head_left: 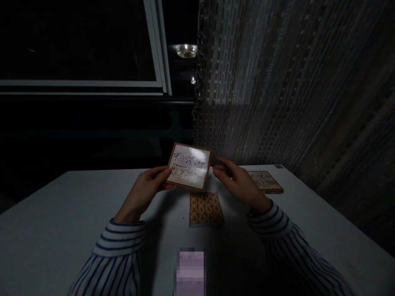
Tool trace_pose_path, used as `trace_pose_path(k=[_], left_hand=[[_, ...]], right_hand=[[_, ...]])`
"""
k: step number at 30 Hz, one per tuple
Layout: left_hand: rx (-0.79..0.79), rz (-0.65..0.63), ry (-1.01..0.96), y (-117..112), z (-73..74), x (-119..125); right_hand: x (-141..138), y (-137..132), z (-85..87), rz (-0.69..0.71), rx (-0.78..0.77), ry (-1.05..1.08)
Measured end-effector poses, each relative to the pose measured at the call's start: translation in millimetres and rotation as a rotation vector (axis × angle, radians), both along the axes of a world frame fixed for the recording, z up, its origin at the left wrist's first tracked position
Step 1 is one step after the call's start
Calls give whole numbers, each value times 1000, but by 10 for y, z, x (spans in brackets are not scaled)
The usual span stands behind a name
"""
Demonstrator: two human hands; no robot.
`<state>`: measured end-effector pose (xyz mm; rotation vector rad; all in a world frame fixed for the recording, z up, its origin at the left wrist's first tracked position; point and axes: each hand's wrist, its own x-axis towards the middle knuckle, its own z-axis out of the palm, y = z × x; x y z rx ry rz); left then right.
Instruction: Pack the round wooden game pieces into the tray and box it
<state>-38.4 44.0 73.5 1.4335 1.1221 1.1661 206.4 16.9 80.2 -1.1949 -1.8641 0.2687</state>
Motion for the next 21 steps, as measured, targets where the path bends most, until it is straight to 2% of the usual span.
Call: trace_pose_path(k=[2, 7, 12, 17, 21], left_hand=[[-34, 16, -39, 18, -9, 2], [-89, 44, -131, 36, -3, 20], [-145, 30, -187, 2, 42, 69], [-127, 24, -108, -47, 73, 118], [24, 120, 112, -77, 89, 113]], right_hand=[[-45, -44, 20, -1, 29, -76], [-122, -134, 99, -17, 315, -403], [-147, -156, 122, 43, 433, -657], [-134, -155, 142, 41, 466, -682], [-82, -115, 132, 75, 416, -585]])
